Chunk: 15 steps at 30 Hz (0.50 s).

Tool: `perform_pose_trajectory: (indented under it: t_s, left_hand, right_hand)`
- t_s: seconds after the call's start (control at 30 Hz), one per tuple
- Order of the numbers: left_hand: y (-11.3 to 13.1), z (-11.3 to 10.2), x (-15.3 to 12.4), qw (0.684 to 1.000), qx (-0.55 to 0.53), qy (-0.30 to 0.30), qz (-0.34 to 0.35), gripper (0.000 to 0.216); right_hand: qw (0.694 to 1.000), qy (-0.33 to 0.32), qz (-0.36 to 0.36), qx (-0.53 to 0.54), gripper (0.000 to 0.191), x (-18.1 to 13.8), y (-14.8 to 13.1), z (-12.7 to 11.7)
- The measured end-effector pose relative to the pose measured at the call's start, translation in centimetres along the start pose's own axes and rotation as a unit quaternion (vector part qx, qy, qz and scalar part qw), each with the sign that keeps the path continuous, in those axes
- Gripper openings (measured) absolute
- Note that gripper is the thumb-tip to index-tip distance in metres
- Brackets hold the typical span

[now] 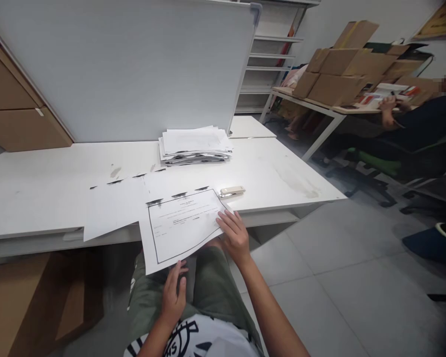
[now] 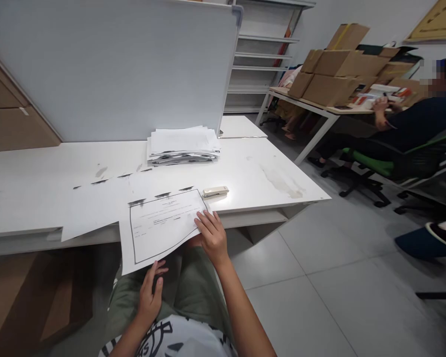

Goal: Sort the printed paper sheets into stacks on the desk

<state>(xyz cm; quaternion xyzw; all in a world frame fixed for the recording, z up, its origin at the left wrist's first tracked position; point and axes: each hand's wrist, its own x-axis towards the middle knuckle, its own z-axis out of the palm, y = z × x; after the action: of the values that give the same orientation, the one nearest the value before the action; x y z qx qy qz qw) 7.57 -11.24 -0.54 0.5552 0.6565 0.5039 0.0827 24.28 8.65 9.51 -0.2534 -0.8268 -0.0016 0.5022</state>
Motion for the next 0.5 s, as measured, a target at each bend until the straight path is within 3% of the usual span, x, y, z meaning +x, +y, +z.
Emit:
perform_pose_trajectory:
  t_s: [0.1,0.3,0.5]
  left_hand:
    - [-0.8,0.7,-0.4,0.998,0.049,0.023,0.024,0.052]
    - [-2.4,1.7,-1.5,0.967,0.17,0.163,0.093,0.067]
    - [-1.8,1.3,-1.3,0.983,0.132,0.112,0.053,0.06]
  right_hand:
    - [1.0,-0.012,0.0,0.016,0.04,-0.2,-0.2,0.1]
    - [0.998,-0.041,0.003,0.045,0.036,-0.6,-1.2,0.8]
    - [1.0,-0.006,-0.007,0.026,0.041,0.1,-0.1,0.3]
